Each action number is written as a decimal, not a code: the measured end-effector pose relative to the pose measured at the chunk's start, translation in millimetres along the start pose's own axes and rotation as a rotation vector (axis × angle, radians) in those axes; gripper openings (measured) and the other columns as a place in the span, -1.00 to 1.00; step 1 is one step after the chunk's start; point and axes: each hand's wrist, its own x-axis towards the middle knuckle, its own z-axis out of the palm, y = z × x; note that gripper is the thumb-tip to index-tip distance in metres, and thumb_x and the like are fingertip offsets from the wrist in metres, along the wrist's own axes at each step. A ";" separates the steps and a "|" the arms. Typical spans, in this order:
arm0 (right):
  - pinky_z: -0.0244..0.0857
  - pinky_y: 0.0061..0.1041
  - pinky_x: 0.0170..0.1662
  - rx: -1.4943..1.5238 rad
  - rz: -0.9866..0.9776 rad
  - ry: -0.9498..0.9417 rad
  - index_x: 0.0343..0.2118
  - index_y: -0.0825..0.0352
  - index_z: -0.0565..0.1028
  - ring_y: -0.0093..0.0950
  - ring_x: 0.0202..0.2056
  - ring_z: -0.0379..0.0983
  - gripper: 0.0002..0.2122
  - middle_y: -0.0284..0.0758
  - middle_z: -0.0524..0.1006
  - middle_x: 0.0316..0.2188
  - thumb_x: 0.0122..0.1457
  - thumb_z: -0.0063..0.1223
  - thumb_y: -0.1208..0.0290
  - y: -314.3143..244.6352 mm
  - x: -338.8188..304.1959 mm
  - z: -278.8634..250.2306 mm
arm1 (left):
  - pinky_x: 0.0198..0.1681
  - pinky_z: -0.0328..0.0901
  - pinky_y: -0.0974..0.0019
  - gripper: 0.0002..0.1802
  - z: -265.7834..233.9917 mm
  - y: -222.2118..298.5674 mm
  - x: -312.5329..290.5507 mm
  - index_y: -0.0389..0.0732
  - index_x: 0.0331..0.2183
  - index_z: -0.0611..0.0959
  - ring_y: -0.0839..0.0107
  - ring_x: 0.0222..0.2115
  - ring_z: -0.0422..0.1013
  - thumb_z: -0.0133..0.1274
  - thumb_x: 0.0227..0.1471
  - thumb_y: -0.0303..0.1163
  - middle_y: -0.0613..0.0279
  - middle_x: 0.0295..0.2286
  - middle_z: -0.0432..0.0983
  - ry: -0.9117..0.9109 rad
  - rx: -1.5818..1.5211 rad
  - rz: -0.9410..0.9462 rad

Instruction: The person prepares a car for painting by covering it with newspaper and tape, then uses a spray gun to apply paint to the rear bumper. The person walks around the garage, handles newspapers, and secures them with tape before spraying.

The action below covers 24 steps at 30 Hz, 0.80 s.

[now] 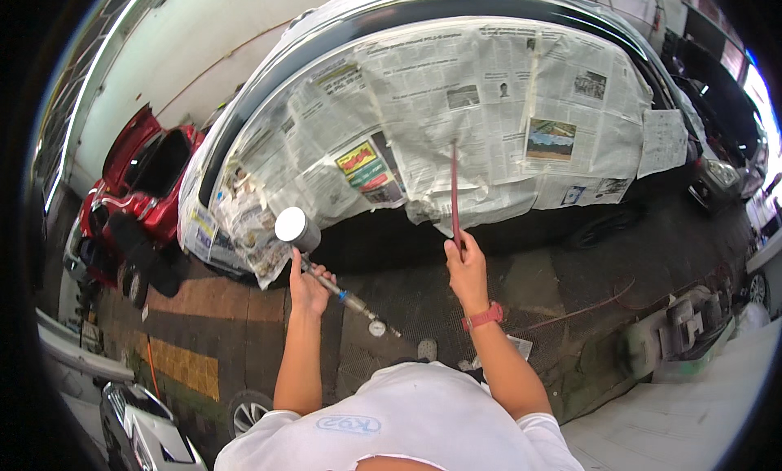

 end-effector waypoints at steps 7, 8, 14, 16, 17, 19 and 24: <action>0.26 -0.69 -0.52 0.012 -0.054 -0.154 0.06 0.39 0.53 -0.80 -0.51 0.29 -0.71 -0.57 0.41 -0.47 0.35 0.11 0.39 16.8 -46.8 -8.9 | -0.29 0.29 0.25 -0.33 2.1 -12.7 -41.8 -0.02 -0.45 0.40 0.39 -0.54 0.31 0.20 0.03 0.40 0.41 -0.63 0.27 0.104 -0.056 0.125; 0.33 -0.68 -0.49 0.035 -0.007 -0.202 0.11 0.38 0.49 -0.76 -0.46 0.36 -0.67 -0.50 0.46 -0.43 0.34 0.12 0.39 30.2 -49.3 -8.6 | -0.30 0.29 0.25 -0.33 -1.9 -13.5 -45.2 -0.02 -0.44 0.39 0.40 -0.55 0.31 0.19 0.03 0.40 0.41 -0.63 0.26 0.101 -0.059 0.138; 0.34 -0.47 -0.41 -0.119 -0.098 -0.383 0.25 0.30 0.34 -0.61 -0.48 0.39 -0.56 -0.39 0.47 -0.50 0.38 0.07 0.29 -8.7 -21.1 15.3 | -0.34 0.27 0.26 -0.34 -12.5 -13.3 -75.8 -0.02 -0.41 0.35 0.41 -0.58 0.28 0.18 0.05 0.38 0.43 -0.64 0.23 0.228 -0.052 0.201; 0.34 -0.32 -0.32 -0.275 -0.210 -0.401 0.26 0.26 0.31 -0.44 -0.50 0.43 -0.57 -0.33 0.45 -0.55 0.40 0.04 0.26 -13.4 -24.3 17.1 | -0.35 0.26 0.27 -0.34 -17.7 -12.0 -81.3 -0.01 -0.41 0.35 0.42 -0.58 0.27 0.17 0.06 0.38 0.43 -0.65 0.22 0.243 -0.047 0.226; 0.35 -0.28 -0.29 -0.359 -0.183 -0.481 0.26 0.31 0.28 -0.30 -0.46 0.47 -0.56 -0.29 0.48 -0.52 0.40 0.01 0.26 -18.8 -32.5 15.1 | -0.36 0.25 0.27 -0.34 -19.9 -10.3 -83.5 -0.01 -0.42 0.35 0.42 -0.58 0.27 0.17 0.06 0.38 0.43 -0.65 0.22 0.250 -0.044 0.238; 0.37 -0.34 -0.12 -0.414 -0.177 -0.631 0.27 0.38 0.26 -0.32 -0.33 0.45 -0.52 -0.23 0.49 -0.37 0.41 -0.01 0.23 -6.8 -55.5 9.1 | -0.37 0.24 0.26 -0.35 -16.2 -5.9 -86.9 0.00 -0.43 0.34 0.45 -0.59 0.26 0.16 0.07 0.37 0.45 -0.65 0.20 0.242 -0.035 0.257; 0.36 -0.33 0.08 -0.364 -0.292 -0.812 0.33 0.38 0.24 -0.24 -0.10 0.55 -0.52 -0.07 0.54 -0.15 0.42 -0.07 0.32 41.6 -82.0 -4.6 | -0.48 0.17 0.34 -0.42 -1.0 13.9 -84.1 0.03 -0.44 0.35 0.53 -0.65 0.23 0.21 0.10 0.28 0.50 -0.64 0.23 0.242 -0.057 0.328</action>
